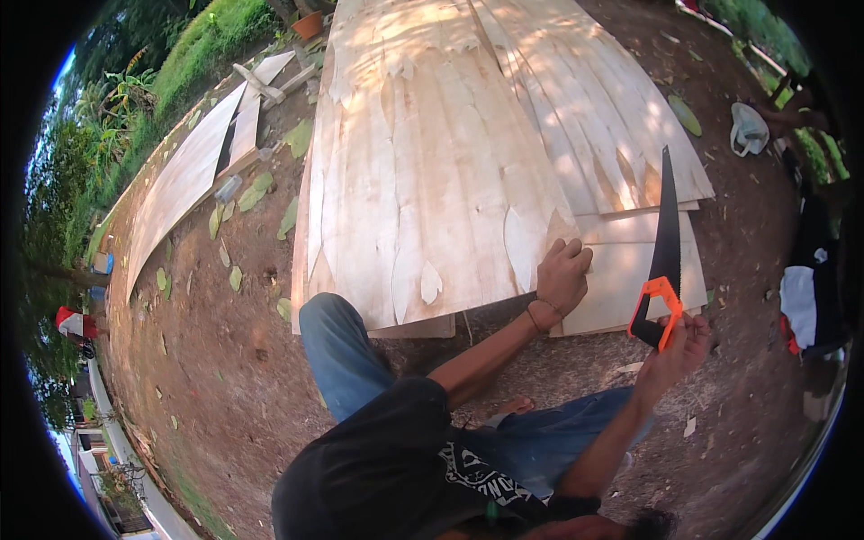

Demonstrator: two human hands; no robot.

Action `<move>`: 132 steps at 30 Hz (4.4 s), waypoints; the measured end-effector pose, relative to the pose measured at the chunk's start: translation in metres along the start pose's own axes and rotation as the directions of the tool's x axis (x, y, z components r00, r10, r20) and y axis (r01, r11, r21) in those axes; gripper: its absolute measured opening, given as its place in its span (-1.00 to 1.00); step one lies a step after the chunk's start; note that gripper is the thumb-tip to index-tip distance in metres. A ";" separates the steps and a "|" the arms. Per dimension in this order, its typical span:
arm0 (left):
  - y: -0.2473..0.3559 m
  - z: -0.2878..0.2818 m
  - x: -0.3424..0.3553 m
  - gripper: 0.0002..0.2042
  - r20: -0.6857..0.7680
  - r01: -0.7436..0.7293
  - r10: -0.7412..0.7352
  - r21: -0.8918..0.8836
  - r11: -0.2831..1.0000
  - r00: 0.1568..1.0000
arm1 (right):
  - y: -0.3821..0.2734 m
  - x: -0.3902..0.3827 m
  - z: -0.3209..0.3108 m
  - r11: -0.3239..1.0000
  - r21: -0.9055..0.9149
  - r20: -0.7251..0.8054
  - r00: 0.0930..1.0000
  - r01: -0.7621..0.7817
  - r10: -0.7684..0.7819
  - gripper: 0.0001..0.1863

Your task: The person sits on a large plywood sheet and uses a hand saw to cut it into smaller pieces. They reposition the cut pieces and continue sawing along marked lines, then stand on the plywood to make additional cuts.

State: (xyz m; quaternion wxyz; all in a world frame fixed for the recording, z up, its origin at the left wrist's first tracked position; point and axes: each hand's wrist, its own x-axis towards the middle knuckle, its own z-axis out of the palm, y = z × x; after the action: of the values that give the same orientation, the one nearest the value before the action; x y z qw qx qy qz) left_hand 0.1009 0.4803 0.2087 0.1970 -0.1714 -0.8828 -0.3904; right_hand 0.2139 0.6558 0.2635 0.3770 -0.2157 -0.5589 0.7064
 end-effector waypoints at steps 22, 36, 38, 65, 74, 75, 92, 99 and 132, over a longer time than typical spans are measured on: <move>0.000 -0.015 -0.055 -0.88 0.044 -0.028 0.029 -0.007 1.000 0.999 | -0.010 -0.004 0.039 1.000 -0.021 0.039 0.999 0.000 0.001 -0.76; 0.005 -0.007 -0.074 -0.88 0.055 -0.042 0.044 -0.032 0.999 0.998 | -0.013 -0.003 0.030 1.000 0.004 0.048 0.999 -0.020 0.020 -0.80; 0.001 -0.002 -0.077 -0.88 0.076 -0.033 0.035 -0.027 0.999 0.996 | -0.011 -0.004 0.026 1.000 0.008 0.049 0.998 -0.028 0.028 -0.81; -0.047 0.014 -0.096 -0.81 0.134 -0.100 0.100 -0.002 0.995 0.986 | 0.162 -0.017 0.074 0.564 -0.705 0.382 0.439 -0.431 0.813 -0.41; -0.083 -0.190 -0.094 -0.51 0.569 0.047 0.057 -0.167 0.985 0.821 | 0.214 -0.038 0.062 0.495 -0.847 0.506 0.574 0.192 0.643 -0.34; -0.095 -0.239 -0.096 -0.53 0.432 0.103 -0.084 -0.021 0.994 0.898 | 0.211 -0.044 0.069 0.476 -0.861 0.482 0.583 0.180 0.653 -0.34; -0.326 -0.299 -0.321 -0.15 -0.769 0.738 -0.547 -0.572 0.358 -0.330 | 0.152 -0.060 0.094 0.529 -0.814 0.522 0.699 0.239 0.488 -0.52; -0.330 -0.303 -0.323 -0.26 -0.788 0.733 -0.565 -0.533 0.423 -0.246 | 0.162 -0.074 0.076 0.469 -0.857 0.476 0.679 0.213 0.560 -0.54; -0.419 -0.280 -0.328 -0.22 -0.413 0.888 -0.906 -0.446 0.111 -0.094 | 0.266 -0.051 0.070 0.269 -0.927 0.363 0.811 0.262 0.459 -0.44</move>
State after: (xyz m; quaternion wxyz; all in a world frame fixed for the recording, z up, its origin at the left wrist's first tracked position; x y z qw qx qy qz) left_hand 0.2530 -0.0467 -0.0372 0.1532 0.5954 -0.6397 -0.4612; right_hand 0.1168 0.5483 0.0241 -0.0662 -0.2109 -0.9356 0.2754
